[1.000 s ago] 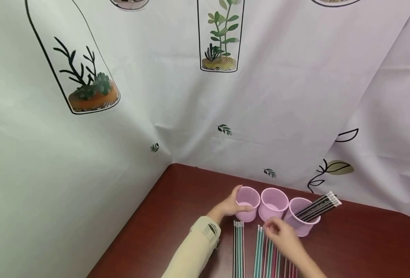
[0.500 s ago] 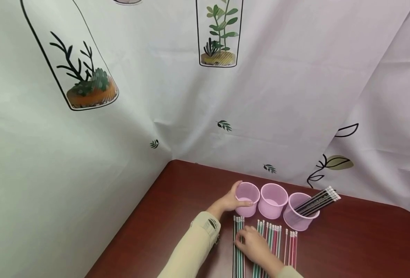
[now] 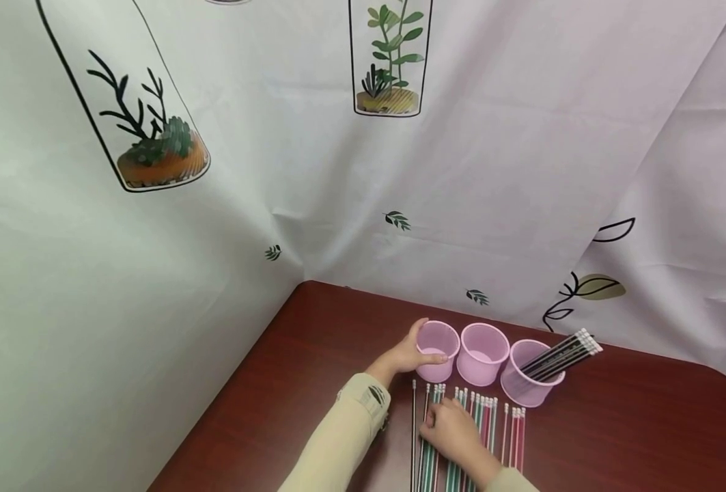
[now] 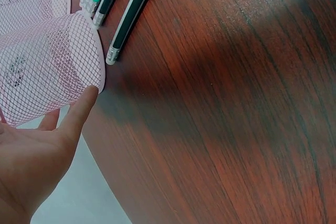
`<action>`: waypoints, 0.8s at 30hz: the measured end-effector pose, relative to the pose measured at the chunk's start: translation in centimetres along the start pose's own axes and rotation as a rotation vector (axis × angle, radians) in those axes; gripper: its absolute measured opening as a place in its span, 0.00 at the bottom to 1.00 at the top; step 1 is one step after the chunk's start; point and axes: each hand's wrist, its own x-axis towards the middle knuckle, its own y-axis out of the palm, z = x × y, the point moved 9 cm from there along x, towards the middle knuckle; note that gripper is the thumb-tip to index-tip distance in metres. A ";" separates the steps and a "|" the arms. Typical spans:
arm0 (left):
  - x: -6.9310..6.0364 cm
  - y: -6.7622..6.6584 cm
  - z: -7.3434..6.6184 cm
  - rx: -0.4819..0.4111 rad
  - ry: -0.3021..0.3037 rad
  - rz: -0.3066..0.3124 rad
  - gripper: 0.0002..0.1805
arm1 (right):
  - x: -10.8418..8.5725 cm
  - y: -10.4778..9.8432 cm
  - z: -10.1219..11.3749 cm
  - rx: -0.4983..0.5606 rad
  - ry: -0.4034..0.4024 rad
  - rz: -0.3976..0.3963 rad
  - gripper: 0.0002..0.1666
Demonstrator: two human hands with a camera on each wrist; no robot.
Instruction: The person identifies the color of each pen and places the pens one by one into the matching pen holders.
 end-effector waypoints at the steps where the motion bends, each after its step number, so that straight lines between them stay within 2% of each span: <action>1: 0.0 0.0 0.0 -0.001 0.000 0.000 0.53 | 0.1 0.0 0.1 -0.010 0.002 0.000 0.16; 8: 0.0 0.0 0.3 0.000 -0.005 0.000 0.54 | 0.4 0.0 0.4 -0.090 0.019 -0.007 0.18; 16: 0.0 0.0 0.3 -0.014 0.000 -0.005 0.53 | 0.5 0.1 0.5 -0.080 0.071 -0.001 0.20; 19: 0.0 -0.1 0.3 -0.019 0.000 -0.009 0.53 | 0.5 0.3 0.2 -0.051 0.101 0.006 0.22; 24: 0.0 -0.1 0.3 -0.013 -0.004 -0.009 0.53 | 0.4 -0.1 -0.4 0.080 0.181 -0.010 0.20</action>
